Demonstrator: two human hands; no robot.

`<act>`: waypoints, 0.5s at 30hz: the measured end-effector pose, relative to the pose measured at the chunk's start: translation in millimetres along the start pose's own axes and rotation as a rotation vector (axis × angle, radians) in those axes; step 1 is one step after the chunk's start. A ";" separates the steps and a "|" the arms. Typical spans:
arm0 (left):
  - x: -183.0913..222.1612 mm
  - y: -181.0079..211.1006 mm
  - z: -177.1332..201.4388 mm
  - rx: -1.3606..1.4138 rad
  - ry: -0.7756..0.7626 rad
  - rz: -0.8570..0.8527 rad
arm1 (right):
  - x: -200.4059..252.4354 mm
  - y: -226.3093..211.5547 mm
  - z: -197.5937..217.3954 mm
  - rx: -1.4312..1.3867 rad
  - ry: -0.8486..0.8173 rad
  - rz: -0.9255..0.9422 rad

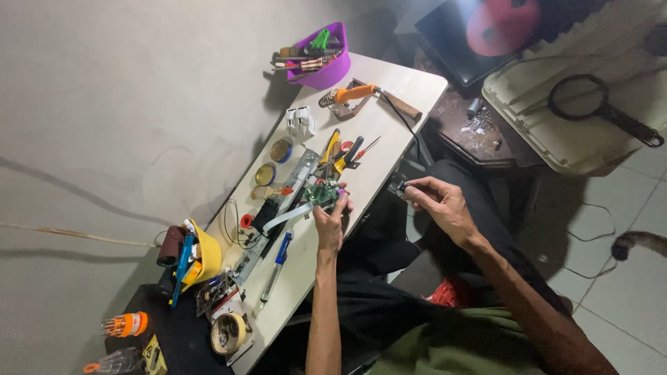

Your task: A person uses a soldering iron to desolder components from a printed circuit board at a repair bench.

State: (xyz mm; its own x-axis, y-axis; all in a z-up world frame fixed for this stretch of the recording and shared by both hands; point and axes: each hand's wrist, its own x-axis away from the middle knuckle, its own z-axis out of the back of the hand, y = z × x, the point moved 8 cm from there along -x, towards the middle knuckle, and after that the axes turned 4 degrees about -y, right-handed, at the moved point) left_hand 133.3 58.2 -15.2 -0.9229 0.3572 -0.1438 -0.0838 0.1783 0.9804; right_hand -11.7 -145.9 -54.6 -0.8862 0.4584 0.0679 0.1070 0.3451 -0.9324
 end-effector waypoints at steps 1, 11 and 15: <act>-0.6 -3.1 1.4 0.000 0.003 0.003 | -1.6 5.3 3.2 0.001 -0.001 -0.004; -0.4 -10.5 4.2 0.066 0.019 -0.010 | -17.5 44.1 33.9 0.032 0.014 -0.012; 0.3 -4.7 0.5 0.060 0.007 -0.035 | -25.5 65.9 49.5 0.023 0.020 -0.012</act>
State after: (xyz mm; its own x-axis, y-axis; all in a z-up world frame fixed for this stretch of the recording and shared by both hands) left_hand 133.6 58.0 -19.9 -0.9226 0.3430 -0.1768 -0.0938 0.2452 0.9649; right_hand -4.4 -175.4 -135.4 -0.8780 0.4708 0.0860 0.0858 0.3315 -0.9395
